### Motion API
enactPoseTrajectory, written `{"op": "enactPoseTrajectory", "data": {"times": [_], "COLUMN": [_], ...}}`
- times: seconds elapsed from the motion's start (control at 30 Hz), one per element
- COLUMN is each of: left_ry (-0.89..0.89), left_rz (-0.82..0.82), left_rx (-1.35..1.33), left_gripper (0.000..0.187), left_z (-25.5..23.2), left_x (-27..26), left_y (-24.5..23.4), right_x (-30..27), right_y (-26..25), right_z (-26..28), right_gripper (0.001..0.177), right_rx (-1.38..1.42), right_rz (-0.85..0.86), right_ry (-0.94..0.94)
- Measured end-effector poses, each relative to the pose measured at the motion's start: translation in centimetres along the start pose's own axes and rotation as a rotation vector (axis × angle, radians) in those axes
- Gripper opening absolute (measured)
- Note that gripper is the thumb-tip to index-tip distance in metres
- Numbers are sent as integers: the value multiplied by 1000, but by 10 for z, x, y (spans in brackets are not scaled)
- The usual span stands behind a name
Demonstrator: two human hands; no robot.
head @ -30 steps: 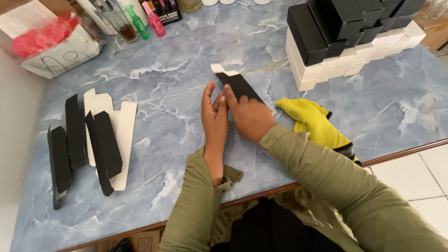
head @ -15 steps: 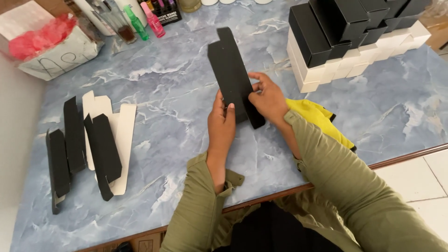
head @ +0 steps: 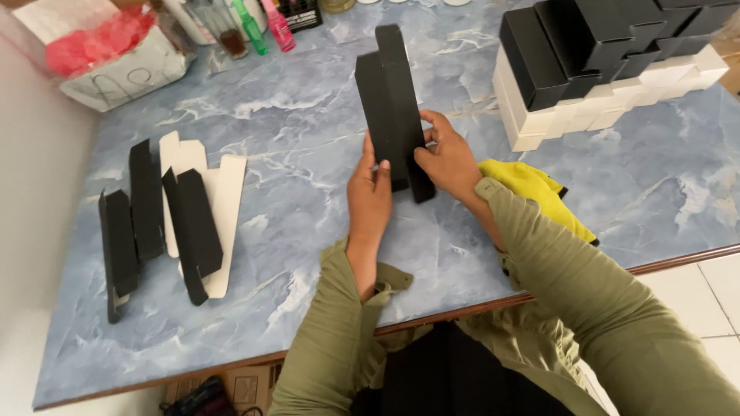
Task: Folding flat cardboard templates into perfume boxes and wiping them clean with a cloth.
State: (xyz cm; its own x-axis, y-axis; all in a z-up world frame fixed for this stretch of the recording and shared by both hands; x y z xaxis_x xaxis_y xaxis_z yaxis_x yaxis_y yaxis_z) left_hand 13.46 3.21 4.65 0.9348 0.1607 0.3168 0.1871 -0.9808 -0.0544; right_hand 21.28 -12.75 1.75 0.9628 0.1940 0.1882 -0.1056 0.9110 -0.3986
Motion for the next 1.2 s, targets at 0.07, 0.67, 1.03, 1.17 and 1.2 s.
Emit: {"op": "enactPoseTrajectory", "data": {"times": [0.07,0.67,1.03,1.17,1.2], "left_ry": [45,208,-64,-178,-198], "left_rz": [-43,-387,-466,-401,-383], "left_rx": [48,994,1038,1148,1171], "left_gripper": [55,62,58,52,47], "left_z": [5,-13,18,39,39], "left_x": [6,-36,-50,-46,-45], "left_y": [-21,-248,-325,-328,-326], "right_x": [5,29,10,12,12], "right_y": [15,290,366,376,377], "right_z": [11,85,130,117,116], "right_gripper": [67,85,69,47,44], "right_rx": [11,143,-272,-392,-410], "right_rz": [39,289,156,183,191], "right_ry": [-23,-89,-647,-615,-604]}}
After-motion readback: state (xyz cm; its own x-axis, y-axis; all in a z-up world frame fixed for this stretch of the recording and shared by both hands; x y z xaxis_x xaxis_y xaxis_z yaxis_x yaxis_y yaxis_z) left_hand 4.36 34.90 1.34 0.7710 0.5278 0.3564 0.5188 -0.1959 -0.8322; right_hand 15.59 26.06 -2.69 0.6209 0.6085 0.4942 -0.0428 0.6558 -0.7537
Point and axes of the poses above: each hand's wrist, its own x-axis towards the middle knuckle, its own y-axis out of the palm, z = x × y, the point moved 9 cm from there along x, towards the middle knuckle, and after that the axes turned 6 degrees about -x, right-handed, at the moved point
